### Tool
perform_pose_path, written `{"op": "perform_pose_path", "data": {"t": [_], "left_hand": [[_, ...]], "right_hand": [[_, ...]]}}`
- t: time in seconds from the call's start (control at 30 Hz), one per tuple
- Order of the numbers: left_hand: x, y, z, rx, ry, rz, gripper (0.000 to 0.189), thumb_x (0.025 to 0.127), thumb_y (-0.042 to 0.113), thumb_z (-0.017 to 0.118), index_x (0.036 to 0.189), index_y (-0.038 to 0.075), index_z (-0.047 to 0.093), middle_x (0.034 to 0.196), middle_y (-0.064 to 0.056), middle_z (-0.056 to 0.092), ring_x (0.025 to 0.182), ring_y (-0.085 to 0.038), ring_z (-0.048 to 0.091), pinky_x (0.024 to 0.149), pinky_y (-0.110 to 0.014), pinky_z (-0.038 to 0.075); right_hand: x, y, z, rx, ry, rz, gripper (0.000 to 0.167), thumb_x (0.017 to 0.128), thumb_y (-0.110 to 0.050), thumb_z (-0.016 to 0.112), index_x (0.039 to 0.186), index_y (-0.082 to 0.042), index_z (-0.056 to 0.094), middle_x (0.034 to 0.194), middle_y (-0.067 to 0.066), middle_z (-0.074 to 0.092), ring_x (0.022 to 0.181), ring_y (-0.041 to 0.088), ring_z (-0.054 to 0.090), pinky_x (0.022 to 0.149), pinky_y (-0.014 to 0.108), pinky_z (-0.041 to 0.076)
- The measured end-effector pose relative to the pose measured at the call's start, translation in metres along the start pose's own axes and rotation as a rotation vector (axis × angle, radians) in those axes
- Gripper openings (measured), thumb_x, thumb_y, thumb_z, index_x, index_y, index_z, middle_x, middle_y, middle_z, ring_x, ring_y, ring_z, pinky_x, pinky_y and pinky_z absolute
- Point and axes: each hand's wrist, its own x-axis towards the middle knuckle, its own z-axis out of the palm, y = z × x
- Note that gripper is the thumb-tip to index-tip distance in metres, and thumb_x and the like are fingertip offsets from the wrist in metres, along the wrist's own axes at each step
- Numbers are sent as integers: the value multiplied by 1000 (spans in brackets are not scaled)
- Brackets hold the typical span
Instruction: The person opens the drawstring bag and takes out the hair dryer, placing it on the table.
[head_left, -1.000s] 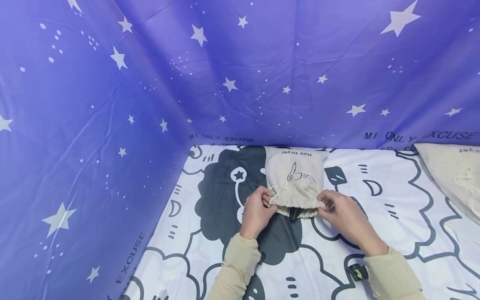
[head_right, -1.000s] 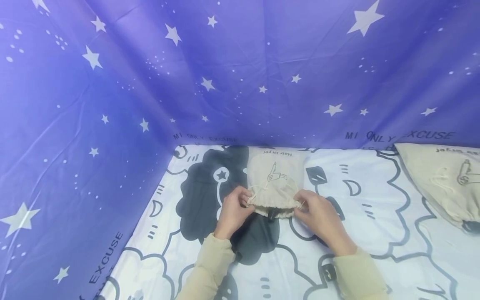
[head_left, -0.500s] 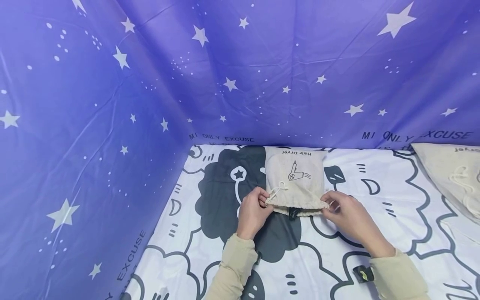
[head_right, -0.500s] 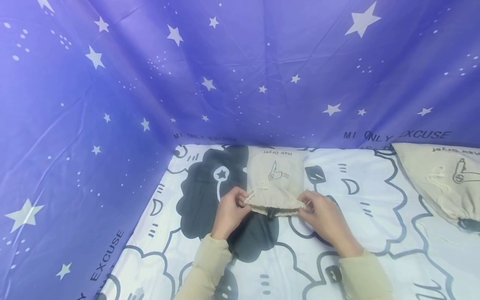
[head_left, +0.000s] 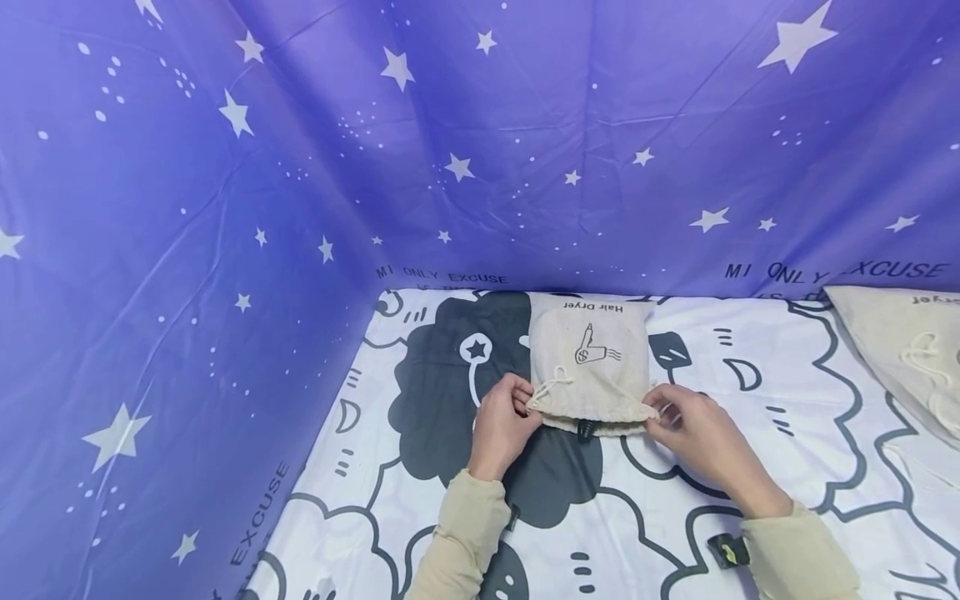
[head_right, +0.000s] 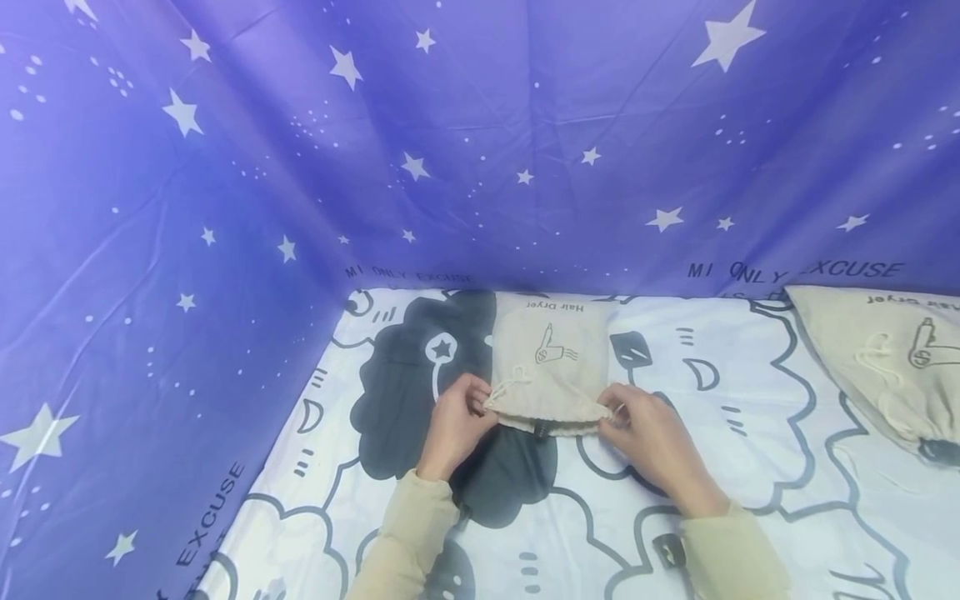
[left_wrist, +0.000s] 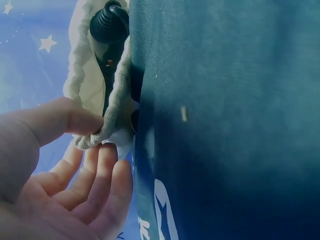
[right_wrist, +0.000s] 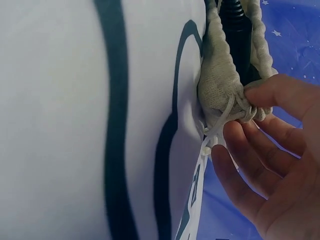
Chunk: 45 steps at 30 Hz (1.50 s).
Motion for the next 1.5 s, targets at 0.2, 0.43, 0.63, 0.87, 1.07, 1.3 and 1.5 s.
{"op": "perform_pose_path", "data": {"t": [0.2,0.43,0.63,0.87,1.07,1.3,1.5], "left_hand": [[-2,4,4,33,-47,32,38,76,6,79,111,9,63,100,-4,60,89,-18,60,80,-26,49],[-1,4,2,86,-31,99,24,81,4,73,104,11,70,93,0,64,85,-15,62,77,-27,50],[-1,-2,-3,82,-28,90,19,80,4,73,98,12,72,90,1,64,82,-16,64,74,-26,49],[2,-9,-6,64,-53,98,20,79,1,72,95,11,70,91,-3,65,83,-16,63,75,-24,49],[2,-11,-10,43,-85,106,20,78,-2,69,94,10,69,91,-5,64,83,-19,64,73,-22,49],[0,-9,-11,74,-144,119,18,82,4,74,97,11,68,94,-5,64,85,-18,63,76,-24,49],[4,-8,-11,86,-118,139,17,81,1,71,95,10,69,91,-4,65,84,-19,64,75,-24,49]], "right_hand": [[-1,-5,4,3,-3,-14,20,78,-12,79,95,-12,69,73,-8,64,67,7,59,64,32,48],[-2,-8,-1,-8,-3,-15,17,80,-9,75,96,-11,69,76,-4,66,70,11,60,67,37,50],[-2,-4,-4,-14,4,-8,16,80,-7,74,95,-10,69,77,-3,66,70,12,61,67,37,51],[-2,1,-3,-15,0,7,18,77,-4,76,92,-10,69,77,-3,66,69,12,59,67,36,51],[-4,6,-3,-19,8,0,19,75,-2,77,89,-11,69,75,-6,63,67,7,56,64,30,51],[-4,5,-2,-71,20,-36,19,75,-11,80,89,-15,68,81,-4,65,74,13,59,68,37,49],[-1,2,-3,-69,8,-26,19,76,-8,77,93,-11,69,86,1,68,78,19,63,72,43,50]]}}
